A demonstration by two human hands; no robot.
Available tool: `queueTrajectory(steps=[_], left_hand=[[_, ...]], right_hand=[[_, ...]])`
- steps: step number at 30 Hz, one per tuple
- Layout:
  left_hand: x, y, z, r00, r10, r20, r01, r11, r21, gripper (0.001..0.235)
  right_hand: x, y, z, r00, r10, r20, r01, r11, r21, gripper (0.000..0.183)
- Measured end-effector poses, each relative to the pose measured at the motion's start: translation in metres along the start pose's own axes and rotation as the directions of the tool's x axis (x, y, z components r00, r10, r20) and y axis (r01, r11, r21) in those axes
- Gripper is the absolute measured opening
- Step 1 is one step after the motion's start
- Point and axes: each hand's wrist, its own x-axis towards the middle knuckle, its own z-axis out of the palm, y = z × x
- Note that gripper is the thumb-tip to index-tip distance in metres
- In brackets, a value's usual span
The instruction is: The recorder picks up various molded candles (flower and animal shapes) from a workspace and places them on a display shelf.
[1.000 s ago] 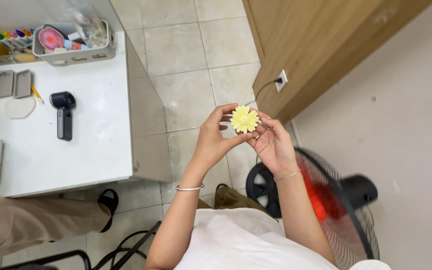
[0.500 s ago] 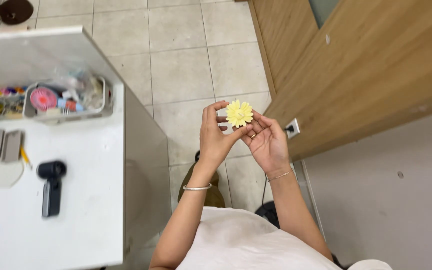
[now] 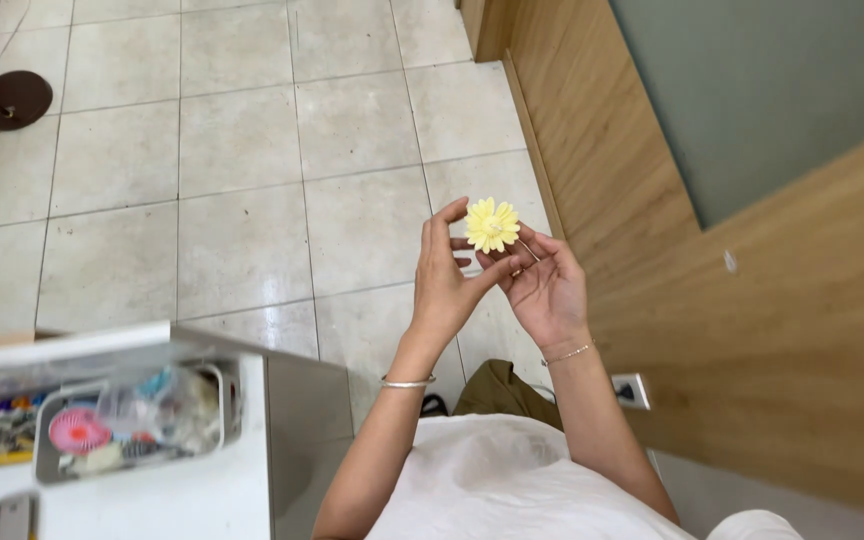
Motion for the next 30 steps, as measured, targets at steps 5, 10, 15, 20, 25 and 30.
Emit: queueTrajectory(steps=[5, 10, 15, 20, 25, 30], left_hand=[[0.100, -0.043, 0.004, 1.000, -0.029, -0.003, 0.029, 0.999, -0.026, 0.092], [0.227, -0.086, 0.020, 1.000, -0.027, -0.014, 0.026, 0.998, -0.052, 0.078], [0.365, -0.096, 0.029, 0.998, -0.003, -0.059, 0.002, 1.000, -0.017, 0.075], [0.467, -0.114, 0.033, 0.997, -0.015, -0.070, 0.013, 1.000, -0.020, 0.074], [0.561, -0.149, 0.023, 0.998, -0.037, -0.058, 0.038, 0.999, 0.015, 0.077], [0.665, -0.191, 0.006, 0.998, -0.011, -0.060, 0.007, 0.998, -0.056, 0.097]], right_hand=[[0.113, -0.009, 0.003, 1.000, 0.009, 0.024, -0.009, 1.000, 0.012, 0.046], [0.252, -0.032, 0.017, 0.997, 0.038, 0.072, -0.038, 0.999, -0.007, 0.043], [0.387, -0.072, 0.043, 0.982, 0.086, 0.167, -0.094, 0.995, 0.039, 0.043], [0.489, -0.101, 0.080, 0.986, 0.108, 0.128, -0.106, 0.994, -0.026, 0.044], [0.590, -0.103, 0.095, 0.981, 0.142, 0.133, -0.144, 0.990, 0.007, 0.045], [0.690, -0.101, 0.128, 0.985, 0.108, 0.133, -0.101, 0.993, -0.057, 0.046]])
